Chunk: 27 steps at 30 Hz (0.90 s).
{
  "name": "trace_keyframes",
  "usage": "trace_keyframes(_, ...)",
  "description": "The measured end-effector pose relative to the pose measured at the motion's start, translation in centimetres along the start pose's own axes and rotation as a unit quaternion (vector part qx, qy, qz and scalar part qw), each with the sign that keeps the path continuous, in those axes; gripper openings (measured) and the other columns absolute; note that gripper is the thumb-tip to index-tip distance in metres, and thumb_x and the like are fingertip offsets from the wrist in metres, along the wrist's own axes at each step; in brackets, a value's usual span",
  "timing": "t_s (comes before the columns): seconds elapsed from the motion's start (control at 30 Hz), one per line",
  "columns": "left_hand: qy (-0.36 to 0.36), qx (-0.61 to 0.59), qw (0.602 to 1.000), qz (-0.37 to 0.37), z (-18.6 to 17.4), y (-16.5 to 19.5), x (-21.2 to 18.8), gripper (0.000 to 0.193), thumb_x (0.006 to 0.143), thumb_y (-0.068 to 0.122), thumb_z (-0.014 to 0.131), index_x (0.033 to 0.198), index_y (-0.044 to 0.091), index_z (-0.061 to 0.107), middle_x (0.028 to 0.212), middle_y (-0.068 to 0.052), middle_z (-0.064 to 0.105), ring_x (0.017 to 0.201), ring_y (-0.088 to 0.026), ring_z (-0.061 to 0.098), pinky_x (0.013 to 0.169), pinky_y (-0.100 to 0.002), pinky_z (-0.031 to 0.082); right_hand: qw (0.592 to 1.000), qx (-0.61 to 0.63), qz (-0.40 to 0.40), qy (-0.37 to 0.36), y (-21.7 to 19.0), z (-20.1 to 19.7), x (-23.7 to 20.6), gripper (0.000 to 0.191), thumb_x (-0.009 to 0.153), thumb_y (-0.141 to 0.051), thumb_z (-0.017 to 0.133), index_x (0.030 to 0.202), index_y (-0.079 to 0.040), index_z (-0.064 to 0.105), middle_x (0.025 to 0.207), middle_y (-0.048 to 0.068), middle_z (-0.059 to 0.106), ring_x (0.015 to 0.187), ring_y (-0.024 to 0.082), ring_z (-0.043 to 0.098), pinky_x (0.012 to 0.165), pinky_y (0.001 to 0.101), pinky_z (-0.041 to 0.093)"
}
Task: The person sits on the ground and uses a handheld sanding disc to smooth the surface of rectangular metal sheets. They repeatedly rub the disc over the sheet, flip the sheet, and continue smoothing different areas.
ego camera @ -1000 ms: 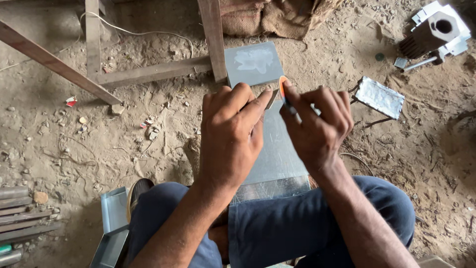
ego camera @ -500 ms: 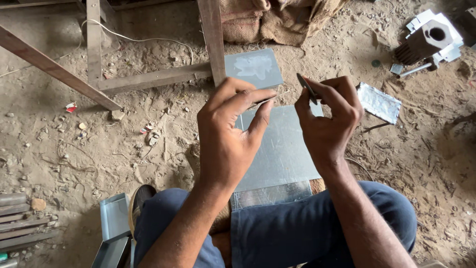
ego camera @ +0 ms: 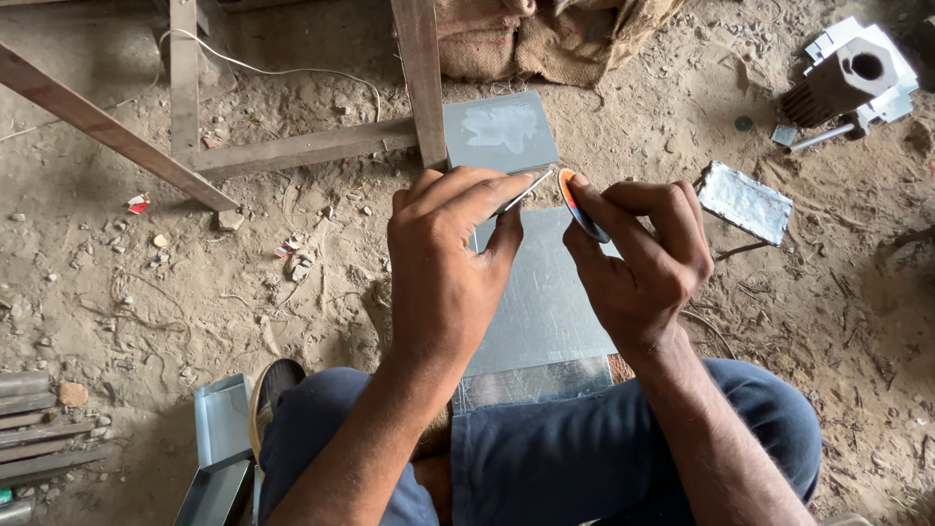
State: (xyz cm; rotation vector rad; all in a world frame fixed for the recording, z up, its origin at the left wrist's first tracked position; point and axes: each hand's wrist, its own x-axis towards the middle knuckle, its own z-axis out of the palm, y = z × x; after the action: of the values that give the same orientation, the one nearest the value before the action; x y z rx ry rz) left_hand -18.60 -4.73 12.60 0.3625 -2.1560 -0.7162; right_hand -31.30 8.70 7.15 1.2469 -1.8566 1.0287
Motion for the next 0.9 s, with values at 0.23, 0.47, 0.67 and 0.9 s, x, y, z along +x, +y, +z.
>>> trace_keyframes(0.23, -0.039, -0.001, 0.999, -0.017, 0.4, 0.3, 0.1, 0.022, 0.086, -0.001, 0.079, 0.107, 0.005, 0.077, 0.094, -0.005, 0.074, 0.088, -0.022, 0.066, 0.085, -0.037, 0.05, 0.996, -0.043, -0.073, 0.015, -0.4, 0.4, 0.7, 0.032, 0.08, -0.009, 0.094, 0.111, -0.008, 0.083, 0.093, 0.002, 0.068, 0.079, 0.015, 0.056, 0.066, 0.0313, 0.045)
trace_keyframes(0.47, -0.012, -0.004, 0.999, -0.04, 0.5, 0.3, -0.2, 0.035, 0.083, 0.002, 0.08, 0.118, 0.004, 0.074, 0.095, -0.009, 0.076, 0.086, -0.018, 0.072, 0.078, -0.035, 0.057, 0.995, -0.023, -0.093, -0.015, -0.8, 0.2, 0.7, 0.021, 0.087, -0.012, 0.095, 0.102, -0.007, 0.081, 0.094, 0.002, 0.069, 0.081, 0.015, 0.057, 0.069, 0.0365, 0.044)
trace_keyframes(0.67, -0.019, -0.097, 0.986, -0.132, 0.9, -0.4, -0.4, 0.033, 0.091, 0.005, 0.076, 0.124, 0.007, 0.07, 0.094, -0.004, 0.076, 0.085, -0.013, 0.074, 0.075, -0.028, 0.058, 0.962, 0.113, 0.186, -0.165, 3.2, 1.4, 1.0, 0.028, 0.089, -0.005, 0.082, 0.116, -0.009, 0.078, 0.101, 0.005, 0.076, 0.084, 0.018, 0.072, 0.071, 0.0316, 0.059)
trace_keyframes(0.9, -0.035, -0.41, 0.813, -0.412, 2.0, -1.6, -0.6, 0.033, 0.089, 0.006, 0.074, 0.122, 0.01, 0.071, 0.105, 0.003, 0.07, 0.087, -0.007, 0.061, 0.07, -0.024, 0.049, 0.865, 0.143, 0.271, -0.396, 2.4, 3.7, -2.1, 0.039, 0.087, -0.005, 0.071, 0.125, -0.01, 0.07, 0.093, 0.005, 0.082, 0.082, 0.023, 0.08, 0.071, 0.0363, 0.062)
